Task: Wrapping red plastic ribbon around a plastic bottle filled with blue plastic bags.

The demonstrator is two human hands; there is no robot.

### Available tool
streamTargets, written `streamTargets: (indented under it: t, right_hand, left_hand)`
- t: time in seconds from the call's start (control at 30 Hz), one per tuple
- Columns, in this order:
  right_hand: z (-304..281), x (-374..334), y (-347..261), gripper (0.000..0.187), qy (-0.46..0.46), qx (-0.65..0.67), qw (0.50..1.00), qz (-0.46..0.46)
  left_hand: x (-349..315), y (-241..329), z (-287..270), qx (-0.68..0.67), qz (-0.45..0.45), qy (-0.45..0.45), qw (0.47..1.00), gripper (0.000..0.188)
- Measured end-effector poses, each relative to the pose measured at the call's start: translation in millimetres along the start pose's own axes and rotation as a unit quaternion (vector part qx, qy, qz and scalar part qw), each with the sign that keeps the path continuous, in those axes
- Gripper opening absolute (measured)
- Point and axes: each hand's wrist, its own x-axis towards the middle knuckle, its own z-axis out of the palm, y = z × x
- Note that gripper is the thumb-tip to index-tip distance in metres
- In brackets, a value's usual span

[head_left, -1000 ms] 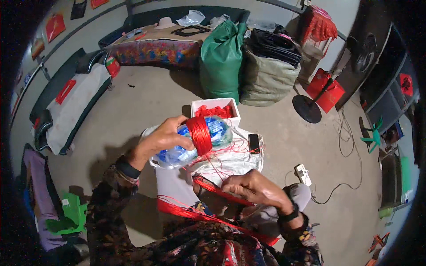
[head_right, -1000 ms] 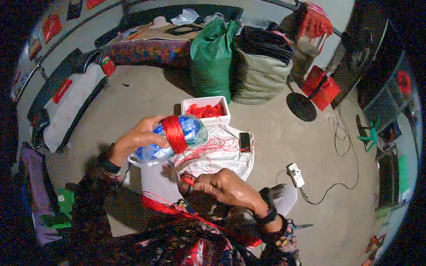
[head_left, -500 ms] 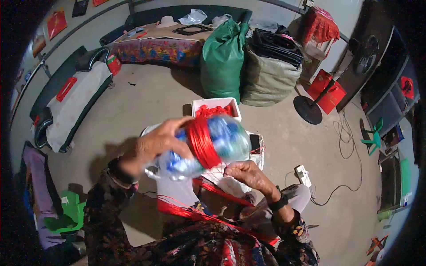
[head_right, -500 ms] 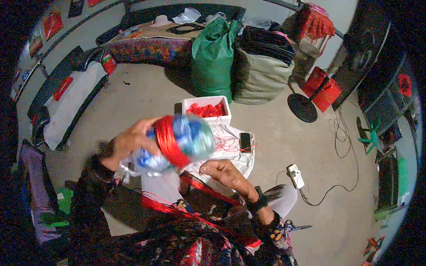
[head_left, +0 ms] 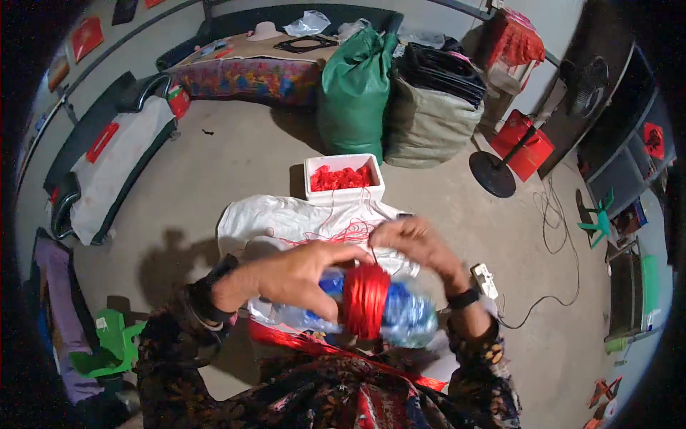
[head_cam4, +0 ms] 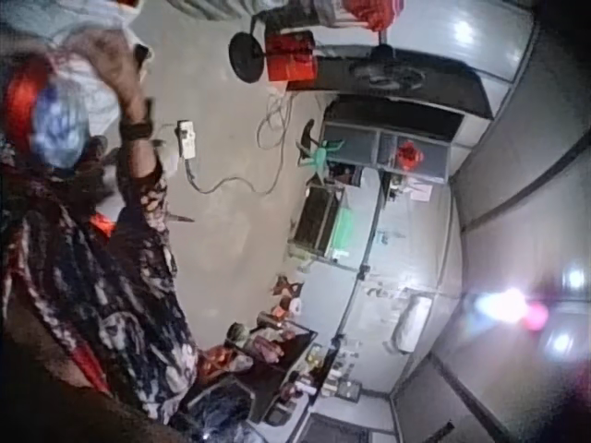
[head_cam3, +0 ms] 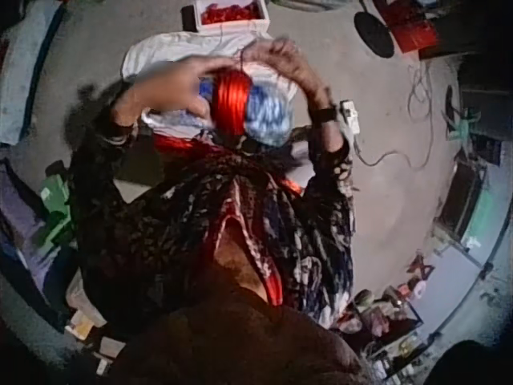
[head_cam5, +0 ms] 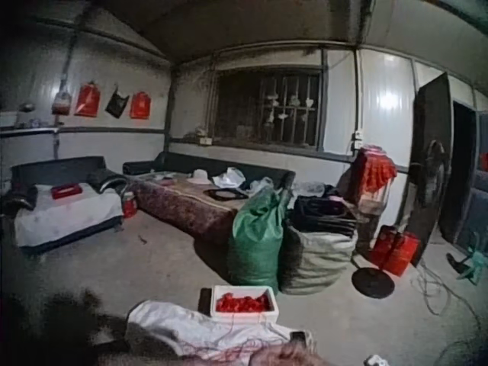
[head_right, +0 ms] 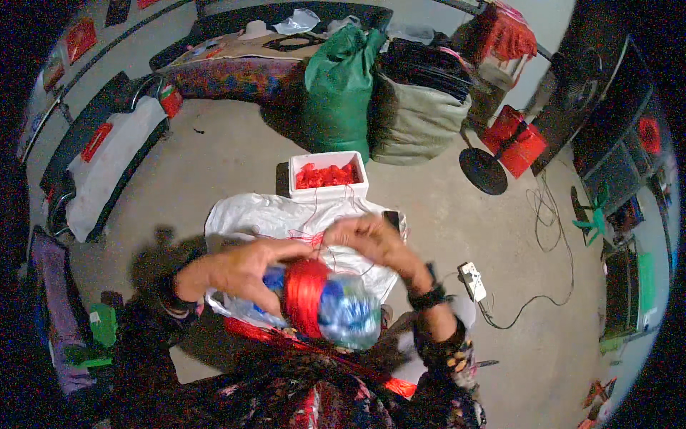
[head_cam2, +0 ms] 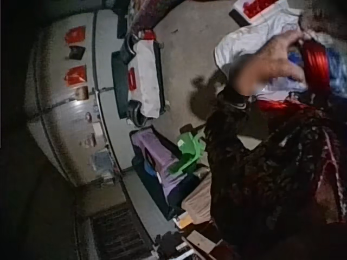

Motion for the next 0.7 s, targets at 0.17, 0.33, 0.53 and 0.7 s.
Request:
streamTargets:
  t: [0.17,0.33,0.53,0.7]
  right_hand:
    - [49.1,-39.4,15.6,0.022,0.001,-0.107,0.987,0.122]
    - [35.6,-30.3,-87.6,0.015,-0.086,-0.294,0.951,-0.046]
    - [-3.3,6.4,-68.0,0.020,-0.033,-0.202,0.979,0.023]
    - [34.2,-33.7,28.6,0.030,0.081,-0.091,0.992,-0.017]
  left_hand:
    - [4.7,-27.3,-39.2,-0.166,-0.080,0.156,0.970,0.082]
    - [1.3,-95.2,-33.1,0.036,-0.189,0.201,0.961,0.081]
    - [10.0,-11.8,8.1,0.074,-0.073,-0.056,0.993,0.080]
    - [6.2,-17.0,-27.9,-0.131,-0.085,0.121,0.980,0.090]
